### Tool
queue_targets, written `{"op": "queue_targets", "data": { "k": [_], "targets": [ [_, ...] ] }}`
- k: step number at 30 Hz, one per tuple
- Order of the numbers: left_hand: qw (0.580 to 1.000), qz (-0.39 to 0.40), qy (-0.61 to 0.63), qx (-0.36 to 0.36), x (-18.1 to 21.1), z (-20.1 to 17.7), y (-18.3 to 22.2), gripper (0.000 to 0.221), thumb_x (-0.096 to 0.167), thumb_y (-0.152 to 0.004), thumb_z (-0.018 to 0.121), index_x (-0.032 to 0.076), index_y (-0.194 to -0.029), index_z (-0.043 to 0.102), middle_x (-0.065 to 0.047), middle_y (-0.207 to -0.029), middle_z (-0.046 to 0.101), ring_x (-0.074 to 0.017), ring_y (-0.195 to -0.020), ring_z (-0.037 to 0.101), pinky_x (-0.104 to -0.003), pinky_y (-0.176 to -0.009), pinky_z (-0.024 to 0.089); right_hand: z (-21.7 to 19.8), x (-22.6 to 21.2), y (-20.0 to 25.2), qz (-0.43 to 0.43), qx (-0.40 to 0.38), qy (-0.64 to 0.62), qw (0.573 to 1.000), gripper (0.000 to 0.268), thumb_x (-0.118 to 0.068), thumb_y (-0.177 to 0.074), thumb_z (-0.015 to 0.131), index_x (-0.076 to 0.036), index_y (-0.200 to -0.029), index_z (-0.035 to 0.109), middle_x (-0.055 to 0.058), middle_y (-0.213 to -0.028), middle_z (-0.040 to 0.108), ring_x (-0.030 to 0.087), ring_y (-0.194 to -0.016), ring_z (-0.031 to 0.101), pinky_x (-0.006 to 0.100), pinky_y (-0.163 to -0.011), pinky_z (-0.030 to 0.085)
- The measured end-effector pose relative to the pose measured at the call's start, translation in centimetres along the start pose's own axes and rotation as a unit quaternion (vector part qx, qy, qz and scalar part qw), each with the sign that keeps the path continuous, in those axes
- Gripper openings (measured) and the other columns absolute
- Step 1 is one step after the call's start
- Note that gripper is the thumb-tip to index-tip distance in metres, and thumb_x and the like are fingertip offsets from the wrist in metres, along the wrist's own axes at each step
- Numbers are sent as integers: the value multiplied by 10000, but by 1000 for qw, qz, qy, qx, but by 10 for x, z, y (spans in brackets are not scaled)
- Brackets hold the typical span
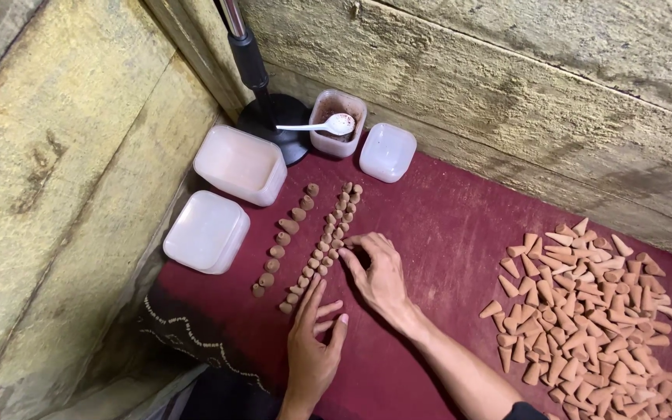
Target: Sorting and arranging incense cones into rows on a work surface
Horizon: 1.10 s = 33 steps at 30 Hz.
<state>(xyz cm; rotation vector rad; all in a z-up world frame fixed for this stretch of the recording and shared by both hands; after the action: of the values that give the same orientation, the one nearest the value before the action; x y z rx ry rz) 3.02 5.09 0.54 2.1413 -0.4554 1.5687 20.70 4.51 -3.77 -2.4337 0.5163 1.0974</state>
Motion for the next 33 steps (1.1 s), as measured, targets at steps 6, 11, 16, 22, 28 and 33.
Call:
{"op": "queue_targets", "data": {
  "k": [6,11,16,22,28,33],
  "targets": [
    [1000,12,7,3,-1,1,0,630,91,-891,686,78,-1484,472,-101,-1596,456,-212,-1114,770,-298,-799,702,10,12,-2,-41,10,31,999,298,-325,-1006,631,-53,-1080,725,91,-996,765,181,-873,705,358,-820,555],
    [1000,-2,-2,-4,-1,1,-1,635,111,-898,683,86,-1493,464,-85,-1609,441,-199,-1121,761,-298,-812,695,12,15,-2,-26,6,35,999,288,-314,-996,650,-49,-1067,739,87,-972,767,175,-846,697,364,-817,549],
    [1000,3,-2,4,0,1,-1,630,97,-894,682,80,-1487,471,-84,-1605,448,-195,-1110,763,-294,-803,695,15,19,0,-41,20,42,998,284,-326,-997,643,-62,-1047,736,71,-959,748,165,-829,675,353,-785,554],
    [1000,-8,-9,1,2,1,-1,631,111,-895,682,93,-1490,473,-72,-1600,456,-188,-1110,765,-294,-810,693,5,13,0,-34,15,27,999,274,-290,-988,660,-39,-1072,730,98,-1002,747,193,-876,689,358,-793,584],
    [1000,-1,-17,5,-3,2,0,642,97,-884,685,86,-1490,473,-73,-1595,464,-185,-1108,763,-291,-798,697,-2,7,8,-51,9,21,998,283,-288,-976,674,-38,-1100,719,104,-1029,739,192,-902,671,351,-820,561],
    [1000,7,-15,14,-1,2,2,642,78,-871,688,76,-1481,487,-72,-1582,482,-193,-1094,770,-287,-793,704,2,7,12,-63,13,33,997,385,-390,-958,677,-52,-1141,700,101,-1064,748,188,-940,685,369,-893,549]
  ]
}}
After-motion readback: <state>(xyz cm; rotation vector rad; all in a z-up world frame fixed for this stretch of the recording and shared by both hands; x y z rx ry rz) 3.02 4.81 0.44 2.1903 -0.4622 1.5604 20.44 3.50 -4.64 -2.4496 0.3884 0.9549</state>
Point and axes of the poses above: each hand's wrist, its own y-axis away from the middle knuckle, its own z-axis out of the palm, x = y × z, the point moved 5 cm from there along -y, towards the middle knuckle
